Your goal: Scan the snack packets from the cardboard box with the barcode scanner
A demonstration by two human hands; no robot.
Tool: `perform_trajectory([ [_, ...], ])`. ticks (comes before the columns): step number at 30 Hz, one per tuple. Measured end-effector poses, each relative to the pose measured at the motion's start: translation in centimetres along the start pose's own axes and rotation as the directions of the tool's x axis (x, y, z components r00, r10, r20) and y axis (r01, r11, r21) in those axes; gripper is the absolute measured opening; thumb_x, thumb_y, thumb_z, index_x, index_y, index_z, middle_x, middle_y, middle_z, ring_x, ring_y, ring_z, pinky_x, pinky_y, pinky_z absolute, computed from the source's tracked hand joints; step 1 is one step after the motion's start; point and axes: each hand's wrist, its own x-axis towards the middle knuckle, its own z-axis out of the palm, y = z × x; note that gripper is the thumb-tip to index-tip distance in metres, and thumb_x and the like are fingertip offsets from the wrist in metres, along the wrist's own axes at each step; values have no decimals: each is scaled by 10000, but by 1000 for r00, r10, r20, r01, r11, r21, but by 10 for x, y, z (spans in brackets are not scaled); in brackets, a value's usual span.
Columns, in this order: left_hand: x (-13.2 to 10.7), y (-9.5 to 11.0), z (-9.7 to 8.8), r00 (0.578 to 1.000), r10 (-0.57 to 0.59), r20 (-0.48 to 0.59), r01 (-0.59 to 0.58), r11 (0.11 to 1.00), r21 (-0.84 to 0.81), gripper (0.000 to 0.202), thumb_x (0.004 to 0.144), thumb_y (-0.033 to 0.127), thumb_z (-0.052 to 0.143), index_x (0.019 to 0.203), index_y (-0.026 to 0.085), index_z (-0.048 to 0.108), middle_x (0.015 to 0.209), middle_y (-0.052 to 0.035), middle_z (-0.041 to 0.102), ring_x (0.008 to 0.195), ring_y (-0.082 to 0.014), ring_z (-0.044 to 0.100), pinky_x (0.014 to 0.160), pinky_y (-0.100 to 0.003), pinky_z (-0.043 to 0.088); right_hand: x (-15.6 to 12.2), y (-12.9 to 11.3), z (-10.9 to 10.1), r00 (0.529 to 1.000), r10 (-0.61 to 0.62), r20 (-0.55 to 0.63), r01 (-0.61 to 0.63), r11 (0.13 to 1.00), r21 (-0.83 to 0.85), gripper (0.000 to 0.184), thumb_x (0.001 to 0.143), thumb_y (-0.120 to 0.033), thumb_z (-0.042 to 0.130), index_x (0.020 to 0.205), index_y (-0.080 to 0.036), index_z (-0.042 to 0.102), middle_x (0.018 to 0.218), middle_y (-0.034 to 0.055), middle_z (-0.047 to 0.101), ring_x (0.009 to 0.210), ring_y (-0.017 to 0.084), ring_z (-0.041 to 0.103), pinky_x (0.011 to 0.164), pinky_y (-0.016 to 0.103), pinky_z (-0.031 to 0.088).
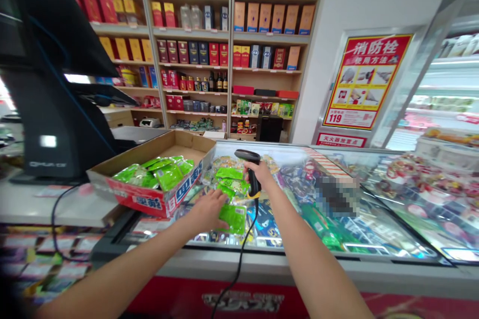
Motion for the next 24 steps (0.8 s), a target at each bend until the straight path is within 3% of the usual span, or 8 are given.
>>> perform_trajectory([
  [3, 1, -3, 5, 983, -185, -7, 184, 980, -79, 535, 517, 417, 845, 930, 151, 634, 964, -168, 658, 989, -351, 615, 891, -428, 451, 1, 11, -2, 1000, 8, 13, -9, 998, 59, 238, 637, -358, 704, 685, -147, 605, 546, 1, 618, 366, 119, 542, 349, 232, 436],
  [6, 4, -10, 15, 950, -311, -3, 297, 909, -292, 490, 421, 315, 879, 800, 192, 593, 827, -113, 658, 828, -325, 656, 766, -385, 485, 2, 26, -5, 999, 23, 25, -26, 991, 128, 265, 637, -378, 706, 714, -145, 603, 577, 6, 632, 375, 113, 540, 350, 228, 434],
  [10, 6, -18, 28, 905, -406, -131, 285, 805, -521, 619, 233, 182, 882, 759, 212, 558, 904, -85, 644, 820, -295, 657, 759, -362, 489, 1, 44, -10, 998, 36, 55, -46, 982, 184, 292, 641, -385, 727, 759, -145, 613, 580, 4, 631, 376, 116, 543, 355, 231, 441],
  [13, 5, -20, 31, 863, -473, -176, 276, 735, -620, 687, 182, 103, 858, 810, 214, 600, 804, -65, 652, 836, -322, 658, 761, -373, 491, -2, 47, -14, 996, 36, 84, -53, 976, 209, 301, 644, -386, 740, 777, -143, 622, 590, 3, 630, 376, 117, 545, 358, 234, 446],
  [16, 7, -24, 22, 867, -477, -144, 274, 697, -663, 624, 205, 107, 856, 781, 226, 649, 672, -30, 642, 776, -327, 661, 720, -378, 499, -4, 43, -16, 998, 27, 63, -41, 968, 246, 293, 638, -385, 733, 760, -144, 618, 585, 3, 627, 377, 112, 536, 361, 234, 447],
  [19, 22, -37, 0, 872, -469, -138, 233, 647, -726, 465, 276, 140, 857, 693, 215, 668, 653, -20, 655, 733, -294, 666, 692, -357, 515, -4, 40, -18, 998, 21, 58, -36, 964, 264, 280, 640, -382, 714, 758, -148, 614, 573, 5, 622, 385, 117, 536, 368, 238, 443],
  [21, 40, -46, -16, 858, -495, -140, 190, 558, -808, 356, 358, 152, 848, 661, 188, 666, 637, -19, 660, 684, -260, 665, 662, -344, 528, -4, 40, -19, 998, 13, 68, -30, 963, 267, 274, 650, -384, 705, 759, -150, 615, 578, 7, 623, 393, 118, 537, 373, 239, 437],
  [24, 70, -57, -26, 793, -595, -134, 34, 262, -964, 322, 470, 179, 828, 746, 161, 662, 692, -21, 690, 661, -213, 663, 634, -342, 556, -4, 40, -19, 997, -2, 82, -20, 965, 263, 265, 663, -389, 703, 759, -156, 618, 605, 7, 630, 399, 113, 536, 384, 241, 437],
])
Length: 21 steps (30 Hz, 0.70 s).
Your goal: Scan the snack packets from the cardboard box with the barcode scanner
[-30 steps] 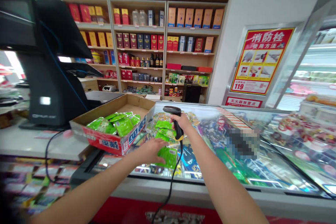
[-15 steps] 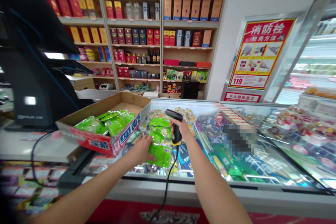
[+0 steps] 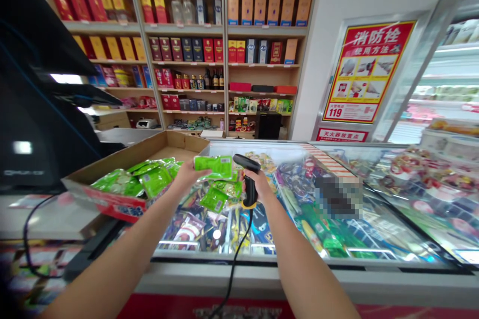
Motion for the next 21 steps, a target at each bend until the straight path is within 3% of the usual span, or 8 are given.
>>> perform_trajectory([
  [2, 13, -6, 9, 995, -51, -88, 29, 971, -236, 364, 512, 199, 821, 827, 159, 643, 760, -24, 708, 672, -196, 670, 613, -348, 576, -2, -1, 1, 1000, -8, 19, 9, 1000, -17, 265, 665, -396, 700, 756, -160, 622, 614, 4, 628, 395, 113, 534, 383, 243, 435],
  [4, 17, -19, 16, 987, -93, -131, 44, 941, -335, 363, 536, 199, 815, 842, 153, 626, 772, -28, 711, 659, -193, 677, 579, -344, 586, -4, -2, 3, 999, -19, 42, 21, 999, -43, 267, 658, -402, 699, 748, -163, 621, 613, 1, 621, 387, 115, 534, 370, 243, 424],
  [10, 15, -44, 15, 986, -65, -152, 18, 955, -295, 325, 534, 182, 817, 802, 141, 639, 706, -18, 704, 644, -218, 694, 547, -339, 594, -7, -3, 8, 996, -20, 89, 36, 982, -188, 261, 663, -399, 699, 729, -163, 611, 622, 9, 629, 396, 123, 554, 382, 248, 431],
  [21, 15, -42, 10, 988, 6, -153, -38, 978, -204, 319, 534, 250, 801, 796, 132, 661, 697, -17, 693, 605, -209, 676, 514, -340, 586, -9, -5, 10, 996, 31, 88, -5, 959, -284, 268, 672, -415, 663, 590, -169, 594, 441, 8, 556, 348, 130, 506, 378, 254, 398],
])
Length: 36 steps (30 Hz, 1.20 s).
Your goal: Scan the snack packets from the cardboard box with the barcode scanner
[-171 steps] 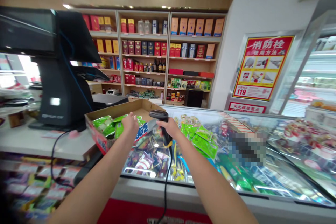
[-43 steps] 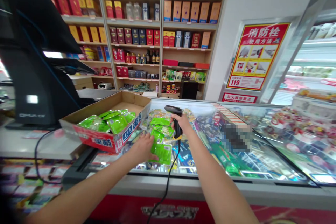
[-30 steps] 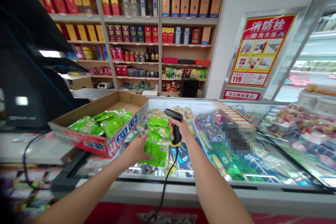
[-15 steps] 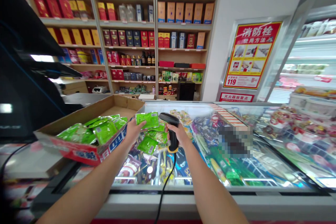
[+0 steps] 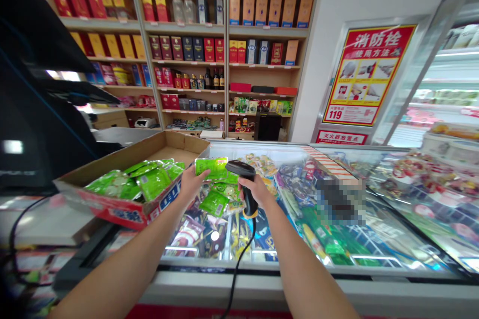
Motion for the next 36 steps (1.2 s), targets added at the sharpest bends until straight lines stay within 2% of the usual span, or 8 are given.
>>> perform_trajectory([
  [10, 1, 0, 1, 999, -31, -8, 31, 999, -28, 288, 545, 209, 803, 775, 130, 649, 706, -20, 687, 609, -204, 674, 529, -338, 578, 1, 4, -1, 999, -34, 1, 34, 999, 31, 262, 678, -410, 676, 661, -157, 613, 538, 15, 608, 369, 130, 544, 379, 249, 415],
  [15, -3, -1, 6, 999, -35, -36, 33, 998, -51, 287, 567, 205, 781, 801, 138, 631, 722, -14, 675, 593, -187, 653, 538, -336, 562, 2, 1, 5, 999, -30, -24, 32, 996, 81, 296, 625, -415, 717, 703, -149, 613, 600, 10, 631, 358, 128, 551, 341, 240, 407],
  [18, -5, 10, 8, 998, 48, -30, -50, 998, -48, 218, 646, 218, 720, 832, 152, 628, 770, -17, 663, 651, -180, 644, 624, -344, 557, 5, -11, 17, 999, -47, -22, 49, 995, 82, 299, 621, -419, 716, 686, -147, 609, 587, 5, 623, 358, 131, 554, 338, 240, 415],
  [21, -1, 28, 0, 968, 196, -157, -195, 981, 22, 135, 716, 178, 645, 848, 174, 620, 814, -16, 639, 770, -170, 620, 759, -322, 522, 11, -31, 37, 998, -69, 6, 69, 996, 48, 285, 615, -406, 712, 666, -147, 607, 576, 6, 623, 358, 133, 557, 332, 235, 409],
  [24, 8, 48, -18, 913, 267, -309, -249, 964, 99, 122, 751, 158, 603, 868, 189, 598, 828, -16, 617, 836, -170, 596, 836, -307, 481, 19, -49, 63, 994, -81, 76, 80, 997, 15, 263, 597, -377, 722, 643, -147, 602, 560, -2, 613, 350, 130, 551, 330, 234, 413],
  [29, 19, 74, -69, 857, 291, -426, -205, 950, 237, 135, 787, 167, 544, 919, 189, 559, 883, -18, 630, 911, -181, 607, 913, -352, 471, 36, -58, 104, 976, -97, 193, 94, 995, 28, 273, 619, -396, 701, 623, -141, 603, 551, 10, 614, 353, 131, 549, 334, 241, 422],
  [33, 20, 89, -111, 828, 358, -432, -155, 886, 437, 361, 772, 120, 533, 1131, 149, 538, 1107, -126, 638, 1110, -260, 587, 1032, -430, 409, 42, -53, 126, 976, -95, 195, 83, 994, 65, 259, 604, -383, 703, 640, -146, 606, 547, 8, 617, 356, 131, 546, 344, 248, 433],
  [36, 19, 96, -130, 809, 445, -384, -162, 797, 582, 602, 747, 76, 535, 1336, 95, 411, 1392, -221, 468, 1358, -306, 386, 1147, -449, 275, 40, -50, 133, 980, -82, 183, 69, 995, 76, 256, 591, -373, 713, 650, -149, 603, 553, 4, 620, 353, 128, 539, 337, 249, 428],
])
